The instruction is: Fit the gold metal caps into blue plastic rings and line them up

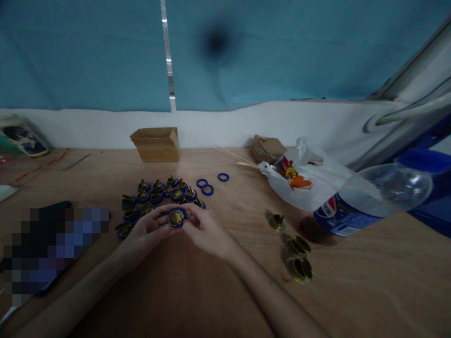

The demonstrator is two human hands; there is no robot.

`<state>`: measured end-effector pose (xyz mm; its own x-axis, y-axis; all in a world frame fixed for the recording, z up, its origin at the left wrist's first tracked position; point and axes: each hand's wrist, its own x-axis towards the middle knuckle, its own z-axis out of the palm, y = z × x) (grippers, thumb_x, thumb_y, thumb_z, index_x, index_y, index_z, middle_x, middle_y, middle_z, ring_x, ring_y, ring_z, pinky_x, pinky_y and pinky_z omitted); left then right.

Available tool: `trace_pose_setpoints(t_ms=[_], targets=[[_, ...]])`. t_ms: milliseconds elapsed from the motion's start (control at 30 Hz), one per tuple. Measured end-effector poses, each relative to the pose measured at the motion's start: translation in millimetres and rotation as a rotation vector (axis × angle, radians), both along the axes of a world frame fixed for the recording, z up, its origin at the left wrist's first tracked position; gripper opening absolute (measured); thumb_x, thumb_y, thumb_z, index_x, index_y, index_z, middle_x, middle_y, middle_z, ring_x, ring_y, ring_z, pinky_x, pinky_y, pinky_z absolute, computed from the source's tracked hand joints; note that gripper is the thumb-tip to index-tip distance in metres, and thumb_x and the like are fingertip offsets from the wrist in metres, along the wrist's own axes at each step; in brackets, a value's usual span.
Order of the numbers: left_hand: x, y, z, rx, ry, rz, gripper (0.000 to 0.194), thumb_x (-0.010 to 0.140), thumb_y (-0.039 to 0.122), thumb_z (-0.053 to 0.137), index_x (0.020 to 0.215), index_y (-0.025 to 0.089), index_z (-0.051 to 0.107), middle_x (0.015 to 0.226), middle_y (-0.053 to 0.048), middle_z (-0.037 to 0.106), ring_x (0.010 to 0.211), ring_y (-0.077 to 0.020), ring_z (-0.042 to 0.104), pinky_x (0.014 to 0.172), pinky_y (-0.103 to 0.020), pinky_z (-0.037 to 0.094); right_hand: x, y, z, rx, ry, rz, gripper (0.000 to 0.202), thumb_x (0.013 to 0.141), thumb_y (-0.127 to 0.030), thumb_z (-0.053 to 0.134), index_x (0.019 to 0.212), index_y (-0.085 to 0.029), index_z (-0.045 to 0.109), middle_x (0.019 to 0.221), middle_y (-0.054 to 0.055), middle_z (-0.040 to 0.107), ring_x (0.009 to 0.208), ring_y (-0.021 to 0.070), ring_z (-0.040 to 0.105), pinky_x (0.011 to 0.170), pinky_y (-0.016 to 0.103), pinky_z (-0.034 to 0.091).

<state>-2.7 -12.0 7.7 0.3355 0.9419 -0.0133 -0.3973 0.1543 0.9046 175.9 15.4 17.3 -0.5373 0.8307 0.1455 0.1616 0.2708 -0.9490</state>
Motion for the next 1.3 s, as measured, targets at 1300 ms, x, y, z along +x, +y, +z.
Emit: trace_pose_setpoints(t_ms=[1300], targets=[[-6,5,8.9,0.025,0.152,0.220,0.035,0.078,0.027,0.068,0.112,0.020,0.062,0.113,-0.008,0.067,0.105,-0.0219,0.062,0.092,-0.033,0.046,-4,-10,18.6,0.489,-0.130,-0.185,0.023,0.091,-0.020,0.047,0.109,-0.024,0.061,0.111,0.006,0.064,0.105,0.0200,0.058,0.092,0.039,0.046]])
